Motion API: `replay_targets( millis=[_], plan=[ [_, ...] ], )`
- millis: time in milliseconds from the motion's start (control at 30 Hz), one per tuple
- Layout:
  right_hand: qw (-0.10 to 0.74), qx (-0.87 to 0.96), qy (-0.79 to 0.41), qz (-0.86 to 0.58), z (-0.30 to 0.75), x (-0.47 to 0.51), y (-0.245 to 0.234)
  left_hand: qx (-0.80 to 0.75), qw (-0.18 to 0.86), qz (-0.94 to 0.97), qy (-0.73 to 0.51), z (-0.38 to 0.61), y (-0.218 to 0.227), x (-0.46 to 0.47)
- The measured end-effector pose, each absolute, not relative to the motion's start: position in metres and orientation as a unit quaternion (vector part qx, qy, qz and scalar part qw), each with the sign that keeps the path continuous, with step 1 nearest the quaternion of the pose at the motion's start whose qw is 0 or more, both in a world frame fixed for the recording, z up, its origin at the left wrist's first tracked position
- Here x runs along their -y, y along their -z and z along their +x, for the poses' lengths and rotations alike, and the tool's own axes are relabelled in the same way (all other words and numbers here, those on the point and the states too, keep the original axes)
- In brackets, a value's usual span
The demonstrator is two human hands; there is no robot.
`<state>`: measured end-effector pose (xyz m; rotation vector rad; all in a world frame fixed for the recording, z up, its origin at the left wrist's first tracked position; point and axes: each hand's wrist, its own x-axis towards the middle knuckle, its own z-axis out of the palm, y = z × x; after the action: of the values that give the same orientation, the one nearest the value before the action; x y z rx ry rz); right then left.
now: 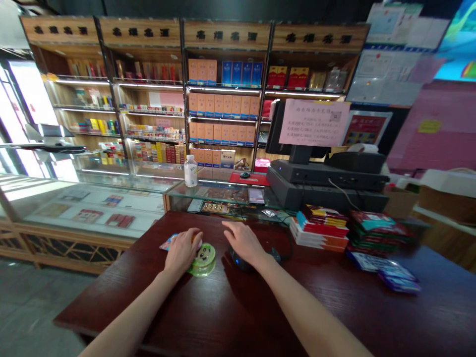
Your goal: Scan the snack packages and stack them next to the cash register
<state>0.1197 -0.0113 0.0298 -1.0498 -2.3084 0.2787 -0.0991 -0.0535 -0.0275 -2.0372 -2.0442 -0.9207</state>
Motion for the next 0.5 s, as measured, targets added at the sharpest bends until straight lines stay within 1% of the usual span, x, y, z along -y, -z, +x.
replay_targets(
  millis=[133, 500],
  plan=[
    [0.296, 0.859, -0.099, -0.405, 0.132, 0.005, -0.029, 0.684, 0.057, -0.667, 0.289, -0.083, 0.024, 0.032],
    [0.299, 0.831, -0.108, -0.456, 0.17, -0.013, -0.027, 0.687, 0.072, -0.655, 0.307, -0.038, 0.026, -0.025]
  ],
)
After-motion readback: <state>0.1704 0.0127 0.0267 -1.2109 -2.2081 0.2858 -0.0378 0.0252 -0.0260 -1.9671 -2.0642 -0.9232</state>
